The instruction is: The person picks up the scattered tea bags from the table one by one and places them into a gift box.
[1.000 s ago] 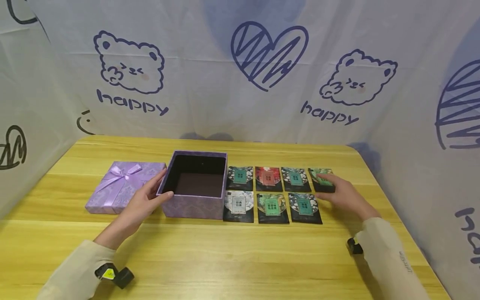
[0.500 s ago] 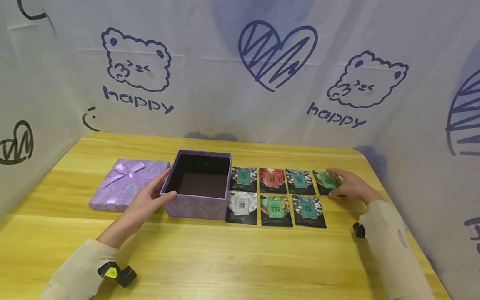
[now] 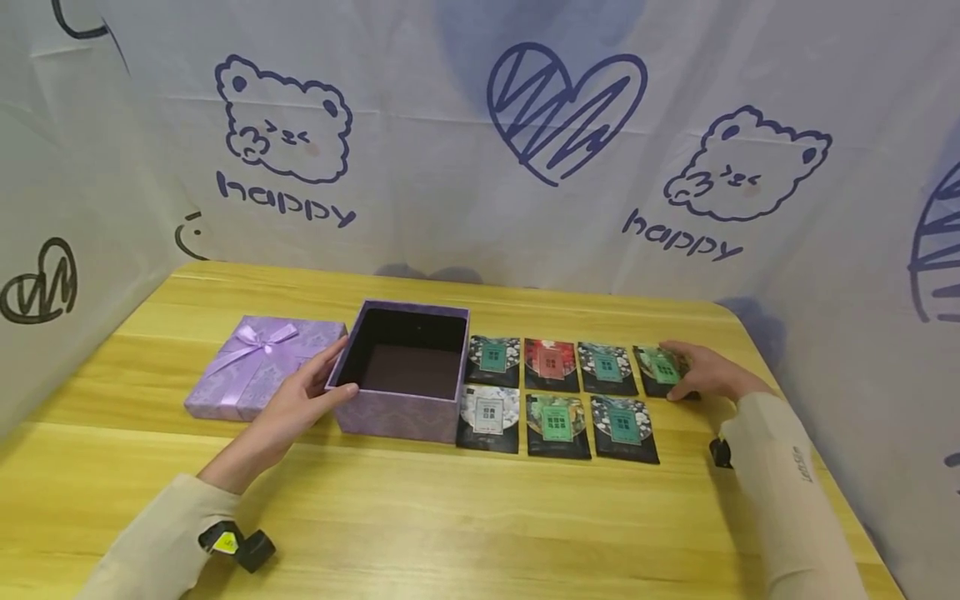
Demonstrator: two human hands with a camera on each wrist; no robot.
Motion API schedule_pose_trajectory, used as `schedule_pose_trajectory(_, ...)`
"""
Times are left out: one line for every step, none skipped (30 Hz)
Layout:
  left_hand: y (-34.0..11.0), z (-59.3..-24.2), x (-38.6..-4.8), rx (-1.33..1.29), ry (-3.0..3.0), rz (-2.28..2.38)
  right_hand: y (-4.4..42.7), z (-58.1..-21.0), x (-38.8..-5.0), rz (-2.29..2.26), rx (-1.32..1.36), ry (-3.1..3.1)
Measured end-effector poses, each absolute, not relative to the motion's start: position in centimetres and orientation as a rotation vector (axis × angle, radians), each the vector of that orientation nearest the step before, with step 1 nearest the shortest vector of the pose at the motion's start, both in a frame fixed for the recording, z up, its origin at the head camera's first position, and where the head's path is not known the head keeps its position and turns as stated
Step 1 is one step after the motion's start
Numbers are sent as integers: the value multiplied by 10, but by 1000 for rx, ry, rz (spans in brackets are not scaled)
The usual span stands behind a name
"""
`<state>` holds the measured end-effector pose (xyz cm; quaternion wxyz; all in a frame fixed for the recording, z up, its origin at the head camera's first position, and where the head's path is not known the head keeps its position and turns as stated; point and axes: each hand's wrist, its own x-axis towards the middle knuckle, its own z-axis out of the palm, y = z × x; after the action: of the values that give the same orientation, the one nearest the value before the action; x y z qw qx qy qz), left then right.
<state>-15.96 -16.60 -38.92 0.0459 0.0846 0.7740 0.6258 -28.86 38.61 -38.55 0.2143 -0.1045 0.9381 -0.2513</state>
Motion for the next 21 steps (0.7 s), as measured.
schedule_pose_trajectory(-166,-389,-159,256,2364,1912,386,-386,-289,-690,-282,2601)
schedule_pose_trajectory(-166,-389,-159,257,2364,1913,387,-387,-290,-682,-275,2598)
schedule_pose_trajectory(-166,-390,-160,255,2366,1914,387,-387,-290,-675,-269,2595)
schedule_pose_trajectory(-166,-390,-160,257,2370,1911,388,-387,-290,-669,-265,2593)
schedule_pose_trajectory(-166,-390,-160,255,2368,1913,388,-387,-290,-661,-263,2591)
schedule_pose_trajectory(-166,-390,-160,256,2369,1912,388,-387,-290,-657,-261,2590)
schedule_pose_trajectory(-166,-390,-160,255,2370,1912,389,-386,-290,-652,-258,2591)
schedule_pose_trajectory(-166,-390,-160,253,2370,1910,390,-386,-289,-650,-259,2592)
schedule_pose_trajectory(-166,-389,-160,251,2374,1906,390,-385,-288,-648,-265,2596)
schedule_pose_trajectory(-166,-389,-160,251,2376,1901,390,-385,-287,-648,-266,2602)
schedule_pose_trajectory(-166,-389,-160,250,2379,1899,390,-385,-287,-649,-273,2610)
schedule_pose_trajectory(-166,-388,-159,251,2380,1897,390,-385,-285,-649,-276,2622)
schedule_pose_trajectory(-166,-387,-159,249,2381,1898,390,-386,-285,-643,-287,2638)
schedule_pose_trajectory(-166,-387,-159,252,2380,1898,390,-386,-283,-635,-301,2656)
schedule_pose_trajectory(-166,-387,-159,254,2381,1899,390,-388,-282,-617,-311,2678)
schedule_pose_trajectory(-166,-387,-159,257,2379,1902,390,-389,-281,-606,-310,2696)
schedule_pose_trajectory(-166,-387,-159,260,2379,1906,391,-390,-280,-586,-315,2717)
schedule_pose_trajectory(-166,-388,-159,263,2376,1911,391,-392,-279,-559,-317,2737)
schedule_pose_trajectory(-165,-388,-159,263,2375,1916,391,-393,-277,-534,-323,2757)
schedule_pose_trajectory(-165,-389,-159,267,2372,1919,391,-394,-276,-511,-322,2775)
schedule_pose_trajectory(-165,-389,-159,267,2371,1923,391,-395,-274,-494,-324,2792)
